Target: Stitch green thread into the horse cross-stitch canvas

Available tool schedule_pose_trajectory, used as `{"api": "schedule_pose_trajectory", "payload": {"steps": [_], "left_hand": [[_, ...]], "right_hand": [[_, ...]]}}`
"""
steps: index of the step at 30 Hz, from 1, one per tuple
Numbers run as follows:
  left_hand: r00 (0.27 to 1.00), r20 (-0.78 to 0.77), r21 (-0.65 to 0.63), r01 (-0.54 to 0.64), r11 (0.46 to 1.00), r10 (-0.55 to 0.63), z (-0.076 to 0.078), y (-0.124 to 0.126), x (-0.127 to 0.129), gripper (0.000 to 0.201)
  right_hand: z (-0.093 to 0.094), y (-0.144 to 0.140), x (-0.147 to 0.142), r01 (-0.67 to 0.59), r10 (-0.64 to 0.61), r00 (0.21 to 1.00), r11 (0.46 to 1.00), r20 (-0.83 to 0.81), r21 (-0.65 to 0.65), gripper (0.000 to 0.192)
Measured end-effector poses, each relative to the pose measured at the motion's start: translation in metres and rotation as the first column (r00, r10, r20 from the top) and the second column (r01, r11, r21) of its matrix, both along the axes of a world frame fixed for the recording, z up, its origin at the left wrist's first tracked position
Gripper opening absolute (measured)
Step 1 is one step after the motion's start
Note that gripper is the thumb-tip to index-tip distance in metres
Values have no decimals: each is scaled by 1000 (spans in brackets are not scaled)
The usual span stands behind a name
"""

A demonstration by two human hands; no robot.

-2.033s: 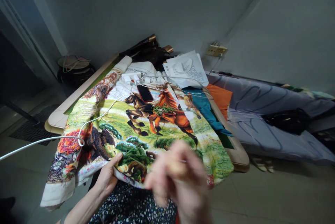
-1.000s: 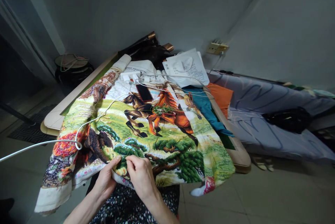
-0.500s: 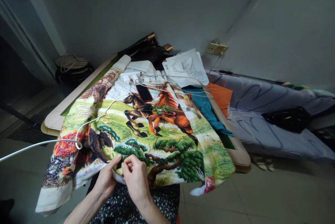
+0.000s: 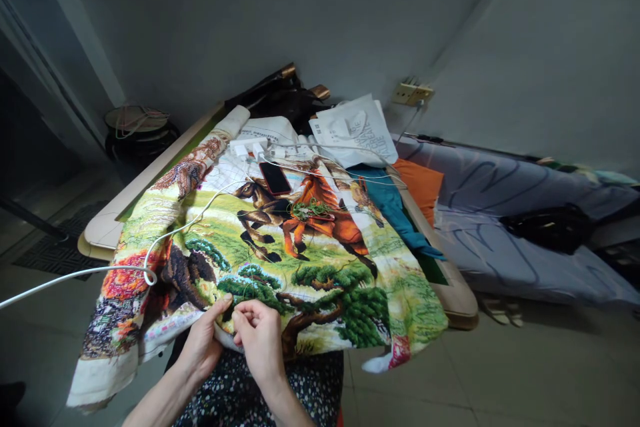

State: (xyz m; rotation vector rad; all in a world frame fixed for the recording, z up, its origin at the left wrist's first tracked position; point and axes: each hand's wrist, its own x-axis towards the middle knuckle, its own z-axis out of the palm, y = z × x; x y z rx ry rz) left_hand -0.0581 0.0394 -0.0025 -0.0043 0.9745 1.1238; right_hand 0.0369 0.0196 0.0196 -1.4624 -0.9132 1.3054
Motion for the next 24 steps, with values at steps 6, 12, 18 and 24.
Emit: {"api": "schedule_pose_trajectory", "payload": {"steps": [6,12,18,24], "left_hand": [[1000,16,-6,-3,1000,3,0,1,0,27],[1000,3,3,21,1000,-21,2,0,0,25],[1000,-15,-5,-15,1000,15,-1,1,0,20],[997,-43,-25,-68,997,67,-6,4,0,13]], "right_hand": [[-1,1,1,4,-5,1000,1000,-27,-22,25],[0,3,0,7,-9,998,999,-60,-37,26],[-5,0,-4,39,-39,998,999,41,14,25],[-17,-5,-10,65,-95,967,989,235,131,22]]}}
